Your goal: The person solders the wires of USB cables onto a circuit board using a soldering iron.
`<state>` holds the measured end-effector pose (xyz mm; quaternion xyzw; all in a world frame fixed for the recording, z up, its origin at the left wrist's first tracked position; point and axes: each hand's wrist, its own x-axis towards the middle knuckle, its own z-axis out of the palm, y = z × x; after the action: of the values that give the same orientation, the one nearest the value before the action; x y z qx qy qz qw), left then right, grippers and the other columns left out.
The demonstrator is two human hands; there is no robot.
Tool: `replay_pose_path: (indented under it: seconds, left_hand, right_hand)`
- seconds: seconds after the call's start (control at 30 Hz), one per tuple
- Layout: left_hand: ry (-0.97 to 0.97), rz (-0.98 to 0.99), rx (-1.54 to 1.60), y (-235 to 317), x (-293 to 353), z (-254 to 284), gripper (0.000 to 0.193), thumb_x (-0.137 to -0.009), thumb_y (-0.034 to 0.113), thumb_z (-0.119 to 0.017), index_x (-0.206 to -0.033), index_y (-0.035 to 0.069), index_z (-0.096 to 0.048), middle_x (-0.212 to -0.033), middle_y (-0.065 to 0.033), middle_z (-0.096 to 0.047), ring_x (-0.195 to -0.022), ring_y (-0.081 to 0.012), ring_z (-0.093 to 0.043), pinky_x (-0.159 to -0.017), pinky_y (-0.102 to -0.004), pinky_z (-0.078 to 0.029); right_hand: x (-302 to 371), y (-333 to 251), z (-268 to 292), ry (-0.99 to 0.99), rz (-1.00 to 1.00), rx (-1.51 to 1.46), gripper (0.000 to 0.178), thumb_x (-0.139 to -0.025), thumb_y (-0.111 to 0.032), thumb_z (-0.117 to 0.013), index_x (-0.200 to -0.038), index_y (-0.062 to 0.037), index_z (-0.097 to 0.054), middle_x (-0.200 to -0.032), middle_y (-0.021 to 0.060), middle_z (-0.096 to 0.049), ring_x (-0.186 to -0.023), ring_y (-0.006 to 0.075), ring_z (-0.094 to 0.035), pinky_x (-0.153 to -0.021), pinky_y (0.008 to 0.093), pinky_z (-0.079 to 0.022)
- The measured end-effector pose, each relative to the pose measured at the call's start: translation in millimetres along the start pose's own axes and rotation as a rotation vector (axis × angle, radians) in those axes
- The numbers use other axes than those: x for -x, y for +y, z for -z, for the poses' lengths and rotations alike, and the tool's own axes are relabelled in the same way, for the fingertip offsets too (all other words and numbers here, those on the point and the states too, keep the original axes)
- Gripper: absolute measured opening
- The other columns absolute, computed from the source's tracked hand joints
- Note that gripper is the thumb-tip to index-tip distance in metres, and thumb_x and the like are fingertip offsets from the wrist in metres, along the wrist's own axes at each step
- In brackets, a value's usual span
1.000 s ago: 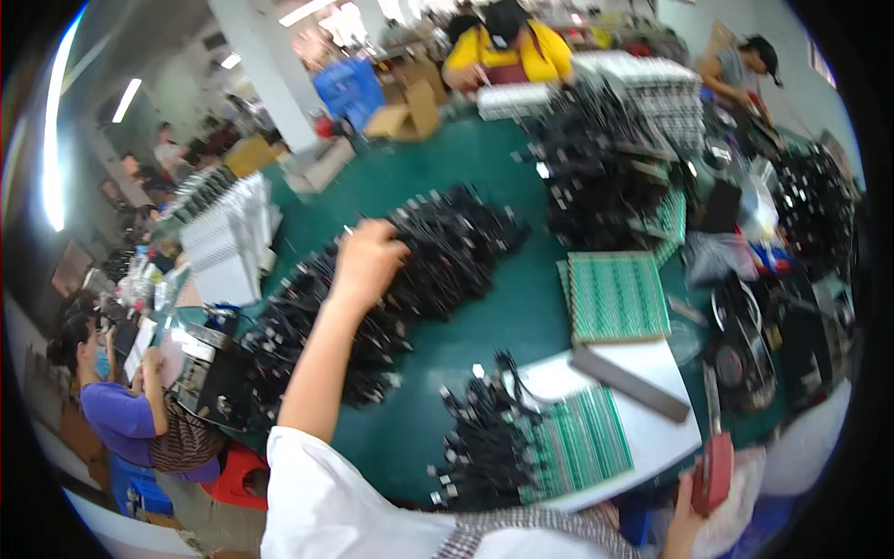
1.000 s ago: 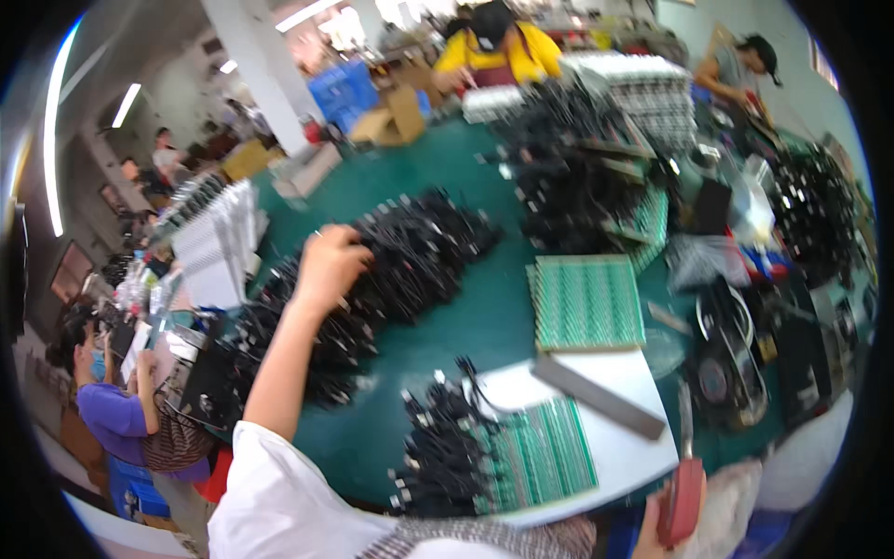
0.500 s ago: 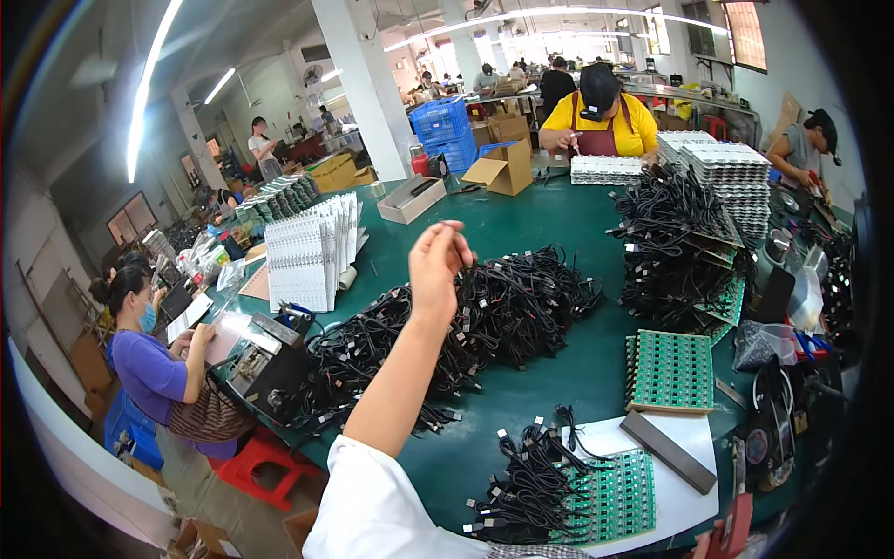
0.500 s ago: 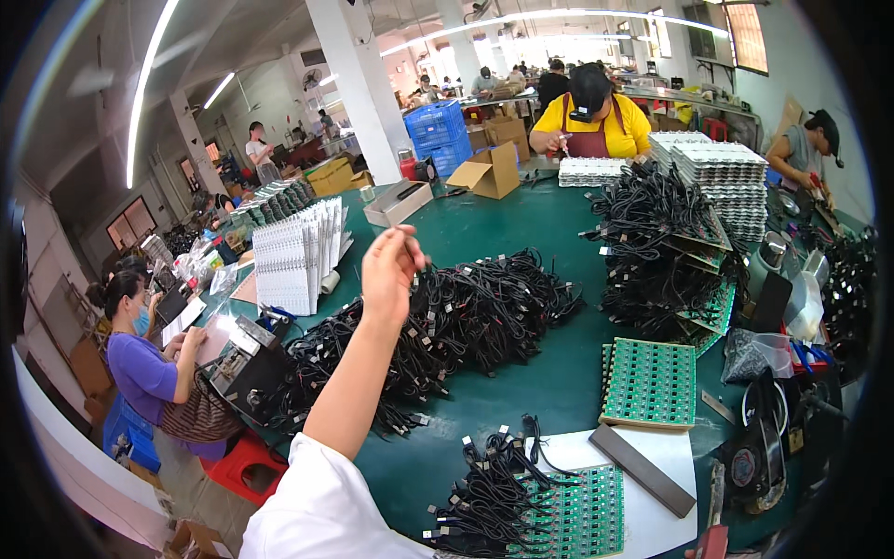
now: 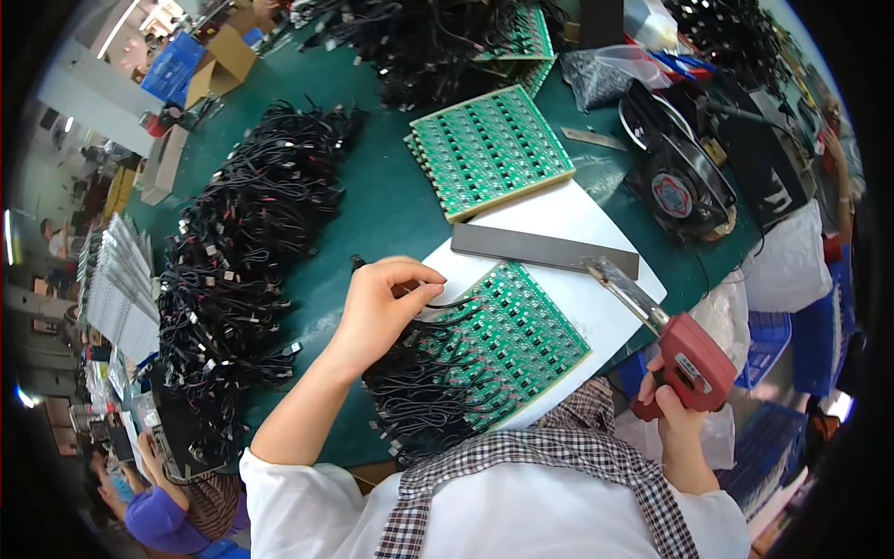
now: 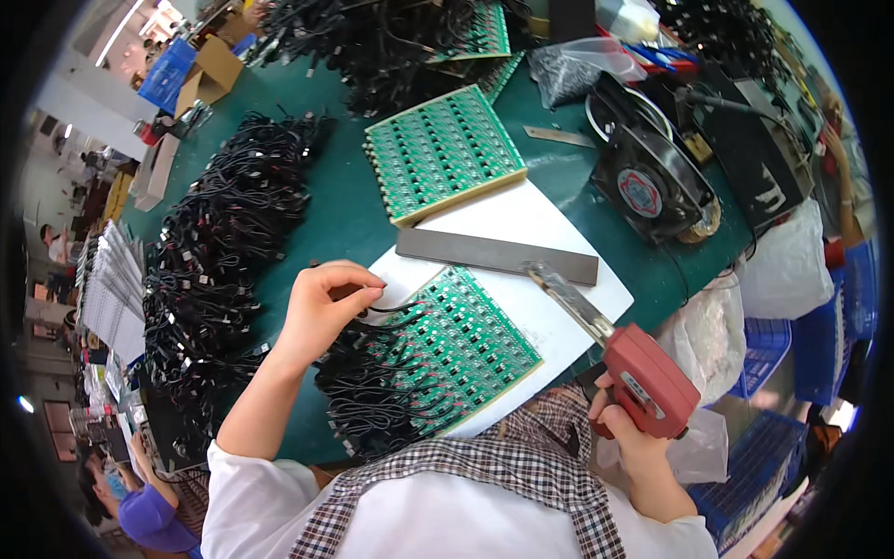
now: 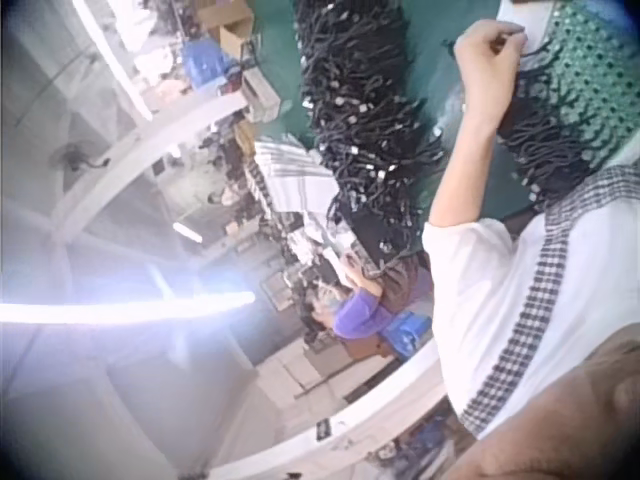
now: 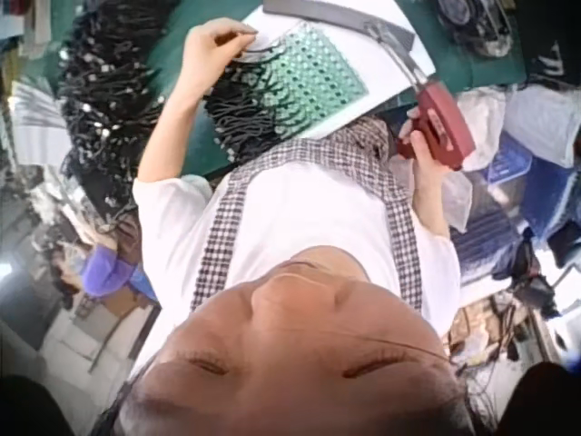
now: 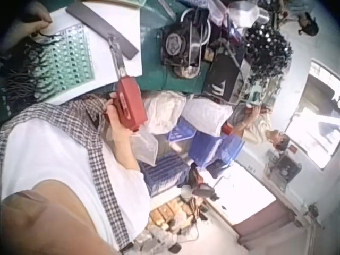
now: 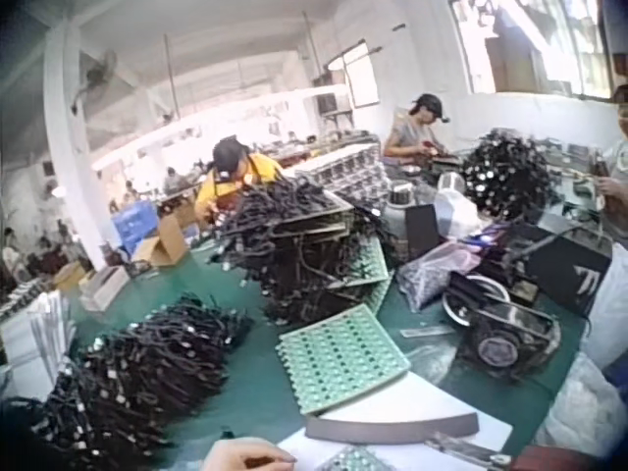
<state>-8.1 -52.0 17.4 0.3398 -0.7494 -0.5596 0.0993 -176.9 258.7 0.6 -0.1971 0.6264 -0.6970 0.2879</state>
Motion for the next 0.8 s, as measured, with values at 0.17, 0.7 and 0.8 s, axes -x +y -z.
replay_pose_path:
  seconds: [0.17,0.7,0.8]
  left_hand:
    - [0.024,-0.628,-0.576,-0.1,8.8,-26.0,0.019,-0.069,-0.003,-0.066,-0.087,0.003,-0.067,-0.079,-0.0086,-0.061,-0.071,-0.0243,-0.06,-0.062,-0.0315,-0.048]
    - [-0.077,-0.845,-0.919,-3.5,12.4,-40.5,0.03,-0.063,0.007,-0.061,-0.092,-0.002,-0.062,-0.088,-0.0086,-0.054,-0.078,-0.0205,-0.055,-0.063,-0.0271,-0.047]
    - [-0.046,-0.928,-0.876,-3.1,3.7,-41.2,0.028,-0.063,0.006,-0.061,-0.09,-0.002,-0.062,-0.086,-0.0088,-0.055,-0.073,-0.02,-0.056,-0.059,-0.0265,-0.048]
  right_hand:
    - [-7.6,4.9,-3.8,-0.076,-0.03,-0.162,0.058,-0.079,-0.022,-0.071,-0.125,0.0012,-0.045,-0.103,0.014,-0.059,-0.066,0.017,-0.059,-0.056,0.0271,-0.048]
    - [-5.9,4.6,-6.6,-0.289,-0.458,-0.235,0.081,-0.078,-0.011,-0.073,-0.141,-0.007,-0.022,-0.123,0.0127,-0.051,-0.105,0.0177,-0.055,-0.077,0.0222,-0.049]
    - [-8.6,5.3,-6.0,-0.314,-0.469,-0.27,0.082,-0.077,-0.012,-0.074,-0.141,-0.0067,-0.023,-0.122,0.0131,-0.052,-0.104,0.0183,-0.055,-0.076,0.0229,-0.049]
